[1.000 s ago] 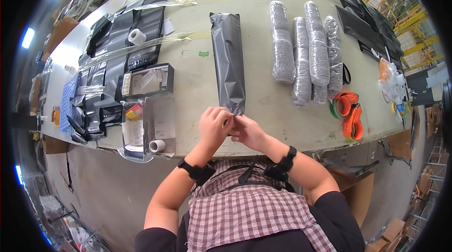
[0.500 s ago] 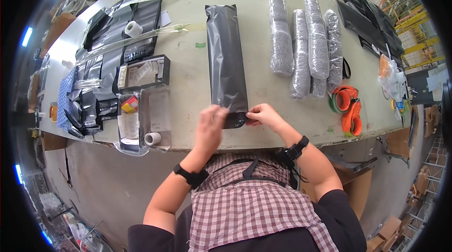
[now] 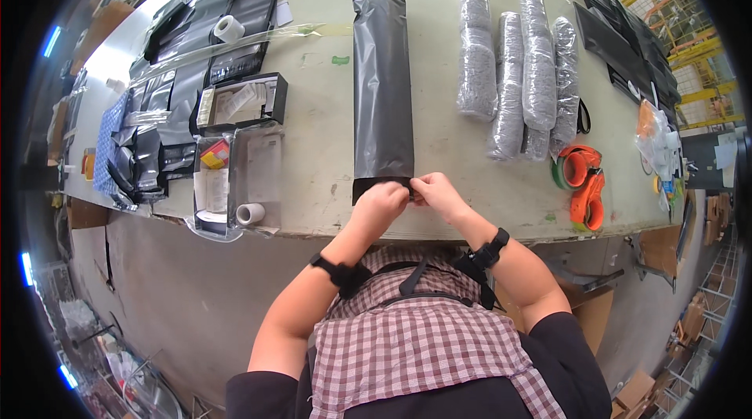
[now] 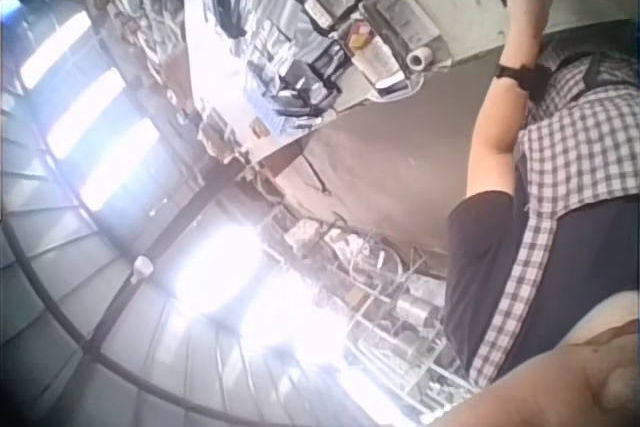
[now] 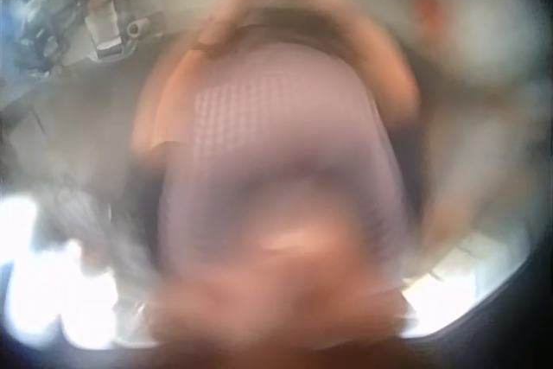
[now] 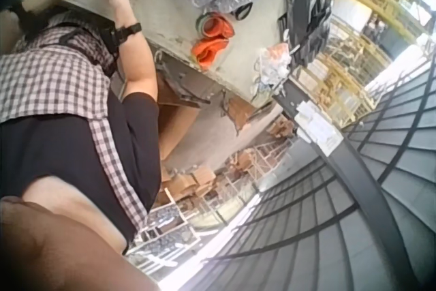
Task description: The person places foam-wrapped components into plastic bags, applies adhesive shipping labels to each bag, and uses a handheld tape dispenser to seal the packages before setting them aside.
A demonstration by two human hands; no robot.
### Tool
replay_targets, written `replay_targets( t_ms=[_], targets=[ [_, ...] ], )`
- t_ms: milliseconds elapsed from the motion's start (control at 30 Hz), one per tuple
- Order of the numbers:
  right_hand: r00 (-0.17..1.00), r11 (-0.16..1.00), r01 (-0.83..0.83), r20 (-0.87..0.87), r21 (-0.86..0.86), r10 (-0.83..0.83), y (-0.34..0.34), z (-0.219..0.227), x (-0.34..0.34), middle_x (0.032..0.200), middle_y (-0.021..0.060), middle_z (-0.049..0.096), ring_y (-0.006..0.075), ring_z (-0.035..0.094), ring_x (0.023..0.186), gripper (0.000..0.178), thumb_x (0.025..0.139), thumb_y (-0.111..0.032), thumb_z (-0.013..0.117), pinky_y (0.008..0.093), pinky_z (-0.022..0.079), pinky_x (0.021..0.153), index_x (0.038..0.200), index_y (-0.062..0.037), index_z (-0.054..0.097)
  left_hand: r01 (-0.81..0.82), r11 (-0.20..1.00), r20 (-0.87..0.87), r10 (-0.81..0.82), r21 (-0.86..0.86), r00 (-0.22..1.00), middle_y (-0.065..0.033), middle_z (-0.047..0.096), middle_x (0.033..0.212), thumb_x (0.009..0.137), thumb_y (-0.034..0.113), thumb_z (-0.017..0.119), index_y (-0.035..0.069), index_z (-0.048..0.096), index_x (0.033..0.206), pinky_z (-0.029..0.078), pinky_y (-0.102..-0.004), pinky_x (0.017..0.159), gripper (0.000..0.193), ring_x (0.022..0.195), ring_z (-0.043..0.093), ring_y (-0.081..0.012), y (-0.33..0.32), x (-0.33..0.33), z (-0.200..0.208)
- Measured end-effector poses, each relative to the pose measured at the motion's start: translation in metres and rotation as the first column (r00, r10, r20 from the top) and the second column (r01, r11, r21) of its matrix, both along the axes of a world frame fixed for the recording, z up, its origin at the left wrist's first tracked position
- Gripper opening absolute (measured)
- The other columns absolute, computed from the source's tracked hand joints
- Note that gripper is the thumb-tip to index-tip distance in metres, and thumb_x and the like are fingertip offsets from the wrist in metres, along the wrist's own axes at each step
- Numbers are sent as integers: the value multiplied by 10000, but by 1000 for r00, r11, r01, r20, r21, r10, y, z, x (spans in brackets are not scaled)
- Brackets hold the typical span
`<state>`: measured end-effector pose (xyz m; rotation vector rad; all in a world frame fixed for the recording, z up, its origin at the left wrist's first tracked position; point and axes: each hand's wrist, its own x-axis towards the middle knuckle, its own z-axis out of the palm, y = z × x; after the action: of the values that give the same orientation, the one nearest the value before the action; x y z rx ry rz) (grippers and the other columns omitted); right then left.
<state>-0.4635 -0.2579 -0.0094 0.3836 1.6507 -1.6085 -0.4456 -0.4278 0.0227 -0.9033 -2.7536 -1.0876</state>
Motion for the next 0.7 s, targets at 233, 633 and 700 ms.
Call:
replay_targets(
  t_ms=[233, 633, 700],
  targets=[
    [989, 985, 81, -107, -153, -98, 43, 7, 1, 722, 28, 596, 125, 576, 661, 321, 898, -274, 525, 266, 491, 625, 772, 10, 604, 419, 534, 623, 284, -734, 729, -138, 608, 822, 743, 102, 593, 48, 627, 846, 497, -394, 696, 122, 781, 601, -309, -212, 166, 6],
    [-391, 822, -58, -770, 567, 504, 33, 6, -35, 1150, 27, 494, 197, 503, 1071, 163, 754, -99, 579, 309, 456, 898, 913, -108, 546, 236, 887, -368, -389, -397, 845, -50, 541, 1081, 683, 89, 592, 91, 585, 963, 417, -333, 935, 281, 1047, 500, -239, -58, -45, 22],
    [-344, 785, -96, -761, 612, 550, 37, 23, -34, 1119, 22, 524, 200, 520, 1057, 113, 755, -103, 585, 312, 466, 881, 859, -95, 539, 340, 925, -292, -377, -172, 879, -17, 573, 1029, 673, 57, 600, 71, 555, 770, 451, -341, 889, 108, 1004, 543, -210, -53, -55, 14]
  ],
)
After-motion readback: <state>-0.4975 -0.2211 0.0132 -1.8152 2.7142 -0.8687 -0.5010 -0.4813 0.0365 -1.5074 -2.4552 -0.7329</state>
